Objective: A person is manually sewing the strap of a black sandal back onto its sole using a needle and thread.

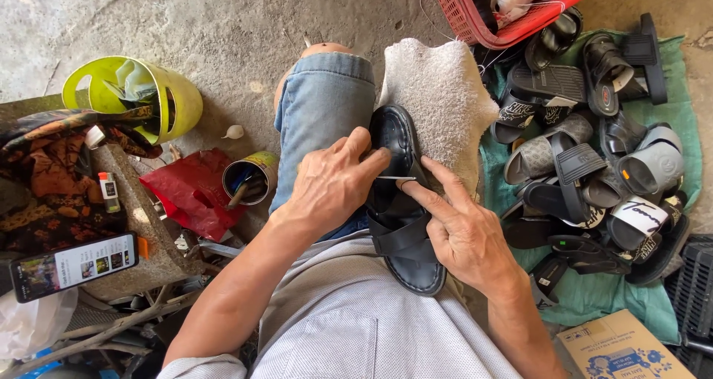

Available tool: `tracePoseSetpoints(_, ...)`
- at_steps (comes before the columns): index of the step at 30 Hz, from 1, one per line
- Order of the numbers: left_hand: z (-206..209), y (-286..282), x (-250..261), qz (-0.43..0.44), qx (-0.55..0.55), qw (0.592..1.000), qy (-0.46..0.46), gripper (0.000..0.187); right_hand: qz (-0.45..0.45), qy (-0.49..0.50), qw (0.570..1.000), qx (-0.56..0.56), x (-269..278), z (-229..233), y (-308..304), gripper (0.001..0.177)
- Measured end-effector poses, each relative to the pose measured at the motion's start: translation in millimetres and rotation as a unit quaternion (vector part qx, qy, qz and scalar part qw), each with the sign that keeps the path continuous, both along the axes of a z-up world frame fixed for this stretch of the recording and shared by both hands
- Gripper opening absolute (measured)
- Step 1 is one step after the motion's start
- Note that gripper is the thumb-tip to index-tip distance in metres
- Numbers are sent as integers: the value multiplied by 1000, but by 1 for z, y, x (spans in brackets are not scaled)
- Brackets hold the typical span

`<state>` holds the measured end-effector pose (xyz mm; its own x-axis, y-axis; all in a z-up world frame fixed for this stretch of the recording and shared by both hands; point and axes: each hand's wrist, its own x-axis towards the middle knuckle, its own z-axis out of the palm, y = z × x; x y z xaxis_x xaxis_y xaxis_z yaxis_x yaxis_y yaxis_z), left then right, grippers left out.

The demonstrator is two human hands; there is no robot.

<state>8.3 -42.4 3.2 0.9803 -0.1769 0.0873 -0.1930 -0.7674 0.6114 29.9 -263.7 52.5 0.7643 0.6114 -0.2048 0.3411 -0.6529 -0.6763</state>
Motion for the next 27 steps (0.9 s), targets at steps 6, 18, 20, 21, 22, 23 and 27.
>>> tracePoseSetpoints(6, -6, -7, 2, -33, 72, 994, -80, 40, 5, -3, 1000, 5, -2, -4, -1, 63)
tracePoseSetpoints(18, 6, -5, -14, 28, -137, 982, 125, 6, -34, 10, 999, 2, -3, -2, -6, 55)
tracePoseSetpoints(20, 13, -4, -18, 22, -156, 978, 136, 5, -66, 16, 996, -50, -3, 5, -7, 45)
tracePoseSetpoints(21, 14, -2, -18, 25, -157, 978, 137, 5, -64, 17, 996, -51, -9, -2, -15, 45)
tracePoseSetpoints(22, 15, 0, -16, 18, -163, 975, 147, 4, -85, 5, 993, -79, -14, -8, -24, 29)
tracePoseSetpoints(23, 16, 2, -15, 12, -170, 973, 157, 3, -107, -7, 988, -107, -19, -15, -33, 23)
tracePoseSetpoints(27, 29, 15, -9, 19, -201, 962, 184, 5, -176, 21, 982, -68, -36, -51, -75, 37)
